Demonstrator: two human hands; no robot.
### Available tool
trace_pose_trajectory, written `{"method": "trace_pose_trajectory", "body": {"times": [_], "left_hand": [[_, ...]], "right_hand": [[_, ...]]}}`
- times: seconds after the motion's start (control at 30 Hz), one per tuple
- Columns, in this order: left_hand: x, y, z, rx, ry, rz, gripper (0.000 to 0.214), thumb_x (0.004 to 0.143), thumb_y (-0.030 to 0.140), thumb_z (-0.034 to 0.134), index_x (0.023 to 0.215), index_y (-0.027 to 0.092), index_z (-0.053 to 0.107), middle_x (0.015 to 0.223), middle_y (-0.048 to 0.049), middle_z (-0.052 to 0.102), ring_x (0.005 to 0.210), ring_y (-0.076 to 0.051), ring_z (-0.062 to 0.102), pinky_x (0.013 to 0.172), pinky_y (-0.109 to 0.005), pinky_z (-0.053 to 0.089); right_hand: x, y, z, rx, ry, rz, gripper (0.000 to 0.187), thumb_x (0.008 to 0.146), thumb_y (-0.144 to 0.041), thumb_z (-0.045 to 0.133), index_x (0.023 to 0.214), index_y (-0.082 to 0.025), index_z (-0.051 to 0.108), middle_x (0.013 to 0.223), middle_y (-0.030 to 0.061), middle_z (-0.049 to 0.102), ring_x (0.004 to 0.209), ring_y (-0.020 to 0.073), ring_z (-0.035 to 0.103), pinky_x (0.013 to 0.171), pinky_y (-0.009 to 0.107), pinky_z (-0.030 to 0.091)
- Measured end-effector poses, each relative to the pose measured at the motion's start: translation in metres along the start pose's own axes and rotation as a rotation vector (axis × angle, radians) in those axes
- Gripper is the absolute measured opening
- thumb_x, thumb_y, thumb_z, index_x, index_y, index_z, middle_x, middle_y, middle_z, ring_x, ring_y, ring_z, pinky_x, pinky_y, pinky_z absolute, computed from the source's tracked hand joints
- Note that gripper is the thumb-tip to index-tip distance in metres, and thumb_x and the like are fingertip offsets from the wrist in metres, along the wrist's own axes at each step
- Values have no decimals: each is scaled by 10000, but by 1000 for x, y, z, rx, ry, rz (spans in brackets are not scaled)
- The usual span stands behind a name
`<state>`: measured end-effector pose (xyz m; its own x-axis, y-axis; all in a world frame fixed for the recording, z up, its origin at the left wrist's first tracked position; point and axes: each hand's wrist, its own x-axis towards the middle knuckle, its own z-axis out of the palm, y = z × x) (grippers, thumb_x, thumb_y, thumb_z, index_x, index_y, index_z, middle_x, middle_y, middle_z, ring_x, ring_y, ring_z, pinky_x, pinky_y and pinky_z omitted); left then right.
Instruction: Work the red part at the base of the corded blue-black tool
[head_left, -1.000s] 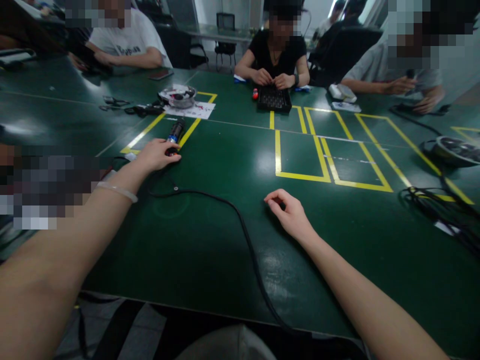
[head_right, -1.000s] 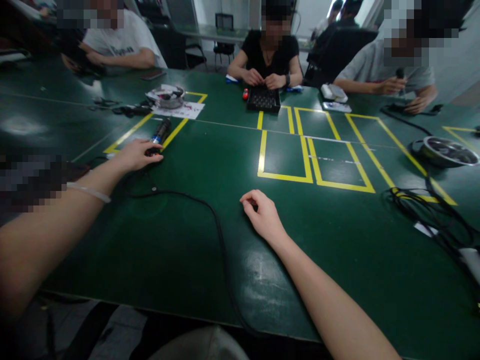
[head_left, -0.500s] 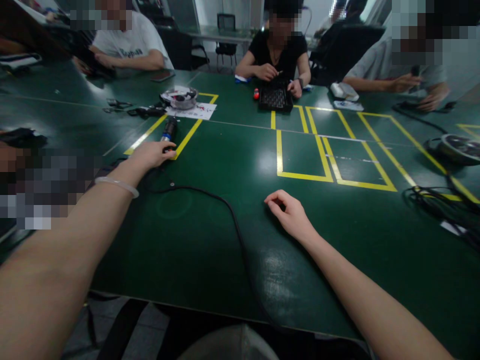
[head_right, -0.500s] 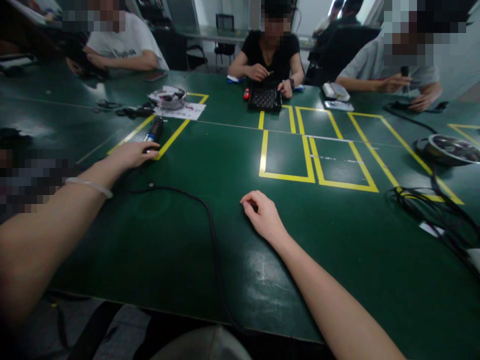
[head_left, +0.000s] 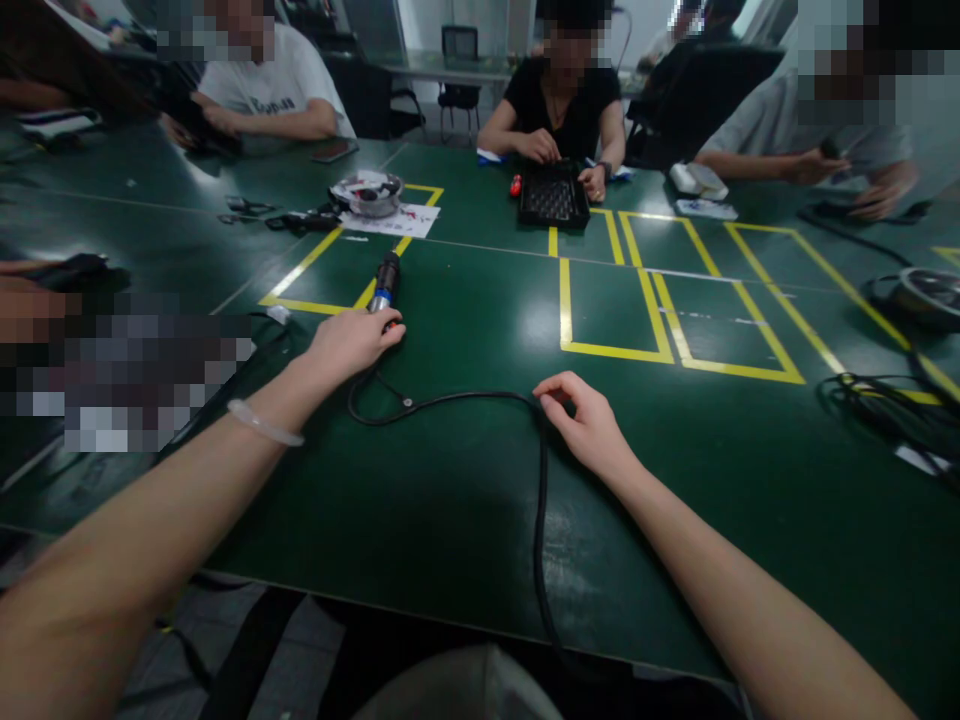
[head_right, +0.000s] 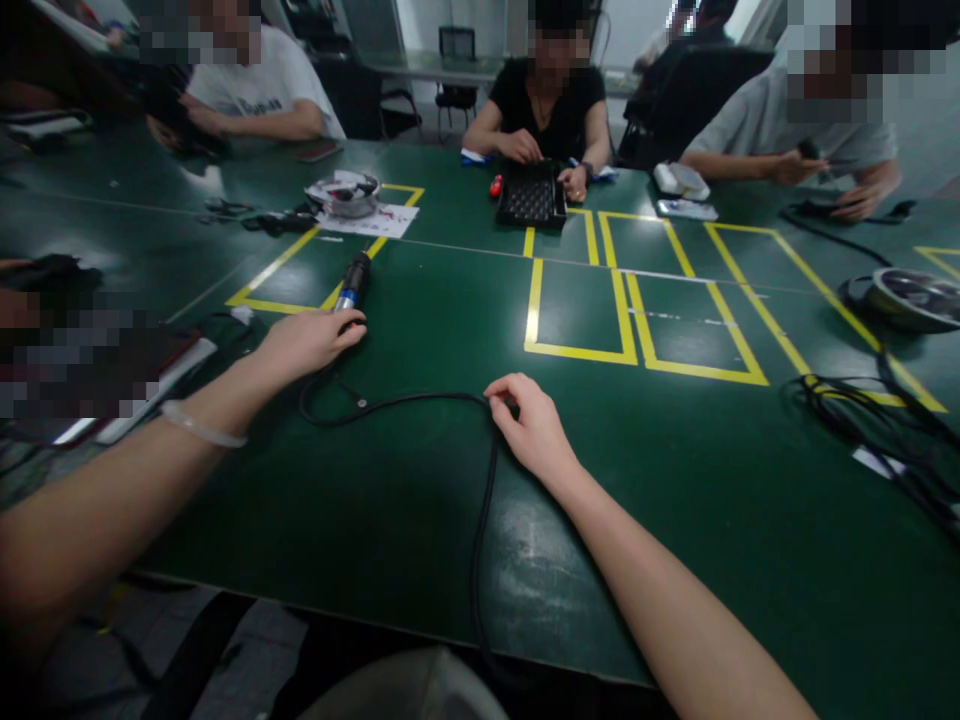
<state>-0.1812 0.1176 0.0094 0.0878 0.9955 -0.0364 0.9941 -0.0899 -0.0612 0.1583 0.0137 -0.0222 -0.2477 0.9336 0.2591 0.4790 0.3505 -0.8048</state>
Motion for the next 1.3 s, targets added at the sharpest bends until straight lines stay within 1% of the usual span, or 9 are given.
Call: {"method": "trace_pose_trajectory", "body": {"times": [0.13, 0.17, 0.3, 0.47, 0.6, 0.73, 0.93, 1.13, 1.3], "left_hand": [[-31, 54, -7, 38, 25, 41, 546, 978, 555, 325, 1339, 246, 594, 1132, -162, 667, 956, -346, 653, 782, -418, 488], [-39, 67, -8, 52, 35, 74, 535, 986, 543, 319, 1332, 241, 595, 1093, -162, 670, 934, -339, 656, 762, -407, 490], [-63, 113, -10, 91, 80, 167, 466, 1006, 486, 328, 1283, 238, 609, 1036, -153, 660, 919, -307, 652, 723, -359, 489], [-88, 156, -11, 97, 83, 270, 364, 998, 439, 399, 1197, 245, 633, 1021, -149, 646, 911, -288, 649, 702, -342, 485], [-101, 178, -14, 49, 61, 354, 324, 979, 439, 463, 1157, 233, 639, 1032, -153, 642, 905, -290, 649, 692, -350, 491], [-104, 183, -15, 20, 39, 392, 337, 969, 451, 492, 1182, 230, 630, 1056, -157, 641, 921, -308, 647, 693, -361, 491], [-104, 166, -9, -62, 66, 470, 589, 918, 673, 441, 1315, 258, 573, 1107, -138, 651, 958, -311, 633, 781, -395, 482], [-103, 154, 0, -140, 86, 503, 597, 914, 675, 455, 1345, 276, 563, 1237, -115, 630, 1016, -304, 618, 827, -399, 466], [-102, 153, 3, -139, 93, 508, 600, 920, 669, 455, 1366, 280, 550, 1256, -113, 623, 1021, -284, 616, 839, -378, 458]], "right_hand": [[-1, -6, -1, -40, 1, -65, 119, 914, -196, 508, 964, -219, 614, 979, 67, 656, 939, 221, 610, 854, 363, 476], [-2, -7, -1, -43, -8, -71, 123, 914, -193, 508, 973, -218, 613, 990, 69, 658, 950, 222, 611, 860, 365, 476], [-2, -7, 2, -15, -79, -23, 114, 914, -208, 523, 989, -212, 608, 1008, 62, 679, 940, 208, 624, 864, 361, 473], [-1, 0, 7, 155, -134, 122, 134, 905, -315, 563, 981, -208, 591, 902, 26, 684, 831, 174, 641, 776, 318, 489], [-2, 3, 6, 240, -152, 209, 166, 845, -357, 627, 876, -201, 579, 763, -4, 652, 690, 151, 606, 657, 284, 473], [-3, 2, 4, 297, -160, 264, 166, 759, -307, 668, 821, -197, 560, 727, -10, 626, 651, 140, 582, 615, 271, 456], [-1, -2, 1, 400, -167, 285, 117, 703, -235, 601, 804, -197, 555, 721, -18, 615, 629, 123, 557, 610, 264, 442], [1, -2, -2, 425, -160, 299, 79, 703, -244, 589, 754, -185, 578, 692, -17, 598, 602, 118, 511, 586, 262, 399], [1, -5, -5, 471, -153, 328, 68, 696, -231, 613, 727, -178, 585, 679, -25, 586, 615, 114, 505, 611, 261, 392]]}}
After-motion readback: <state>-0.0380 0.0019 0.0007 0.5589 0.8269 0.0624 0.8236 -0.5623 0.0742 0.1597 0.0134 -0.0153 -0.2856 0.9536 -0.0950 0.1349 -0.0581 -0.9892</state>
